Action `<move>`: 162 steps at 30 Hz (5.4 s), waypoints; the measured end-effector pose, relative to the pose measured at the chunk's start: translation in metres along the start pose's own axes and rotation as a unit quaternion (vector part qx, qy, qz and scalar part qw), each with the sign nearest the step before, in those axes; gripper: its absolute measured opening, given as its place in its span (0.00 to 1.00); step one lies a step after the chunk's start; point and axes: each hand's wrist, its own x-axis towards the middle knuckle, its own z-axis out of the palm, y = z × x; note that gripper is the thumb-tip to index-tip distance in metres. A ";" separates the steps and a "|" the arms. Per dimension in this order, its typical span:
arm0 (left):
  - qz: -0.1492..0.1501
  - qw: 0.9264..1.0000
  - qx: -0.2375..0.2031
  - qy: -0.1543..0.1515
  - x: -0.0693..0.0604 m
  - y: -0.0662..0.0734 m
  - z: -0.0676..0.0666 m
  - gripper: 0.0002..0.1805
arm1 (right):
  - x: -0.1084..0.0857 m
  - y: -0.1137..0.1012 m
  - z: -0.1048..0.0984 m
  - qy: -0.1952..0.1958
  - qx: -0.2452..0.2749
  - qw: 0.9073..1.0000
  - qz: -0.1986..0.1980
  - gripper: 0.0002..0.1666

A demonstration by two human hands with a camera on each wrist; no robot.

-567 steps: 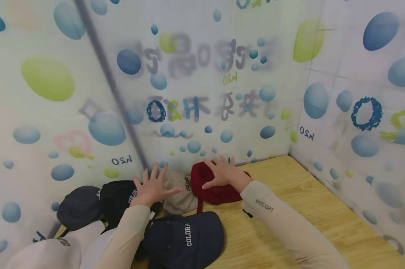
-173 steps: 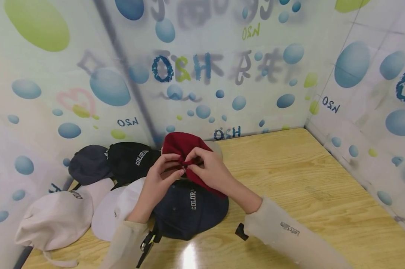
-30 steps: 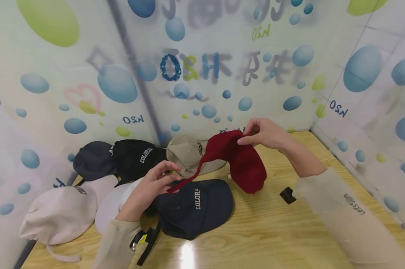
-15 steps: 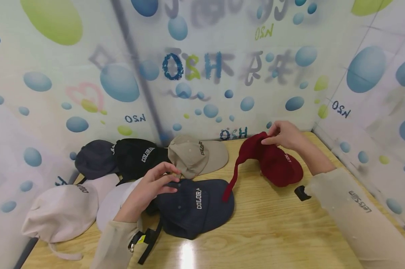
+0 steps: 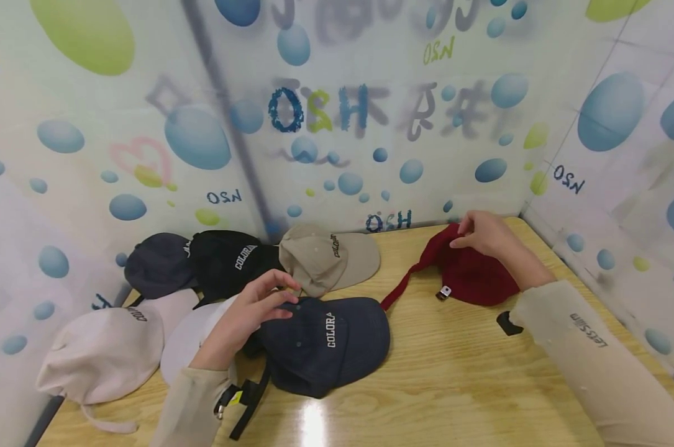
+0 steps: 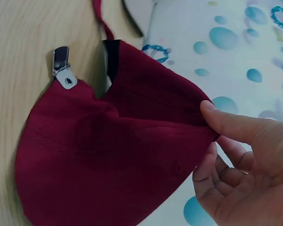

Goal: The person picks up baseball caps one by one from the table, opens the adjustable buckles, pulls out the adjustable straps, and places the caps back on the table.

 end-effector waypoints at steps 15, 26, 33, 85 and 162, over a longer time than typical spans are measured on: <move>0.031 0.993 0.106 0.039 -0.015 0.007 -0.039 0.09 | 0.001 0.014 0.002 -0.057 0.025 0.998 0.004 0.19; 0.044 0.976 0.205 0.059 -0.034 0.014 -0.061 0.07 | 0.002 0.017 0.003 -0.079 0.026 0.997 -0.005 0.20; 0.018 0.956 0.290 0.045 -0.041 0.008 -0.053 0.06 | 0.006 0.021 0.011 -0.043 0.002 0.999 -0.008 0.16; 0.112 0.792 0.553 0.232 -0.060 0.015 -0.048 0.09 | 0.029 0.048 0.027 0.052 -0.113 0.992 0.025 0.14; 0.195 0.839 0.458 0.219 -0.023 0.094 -0.033 0.07 | -0.052 -0.143 0.076 0.202 -0.109 0.877 -0.422 0.14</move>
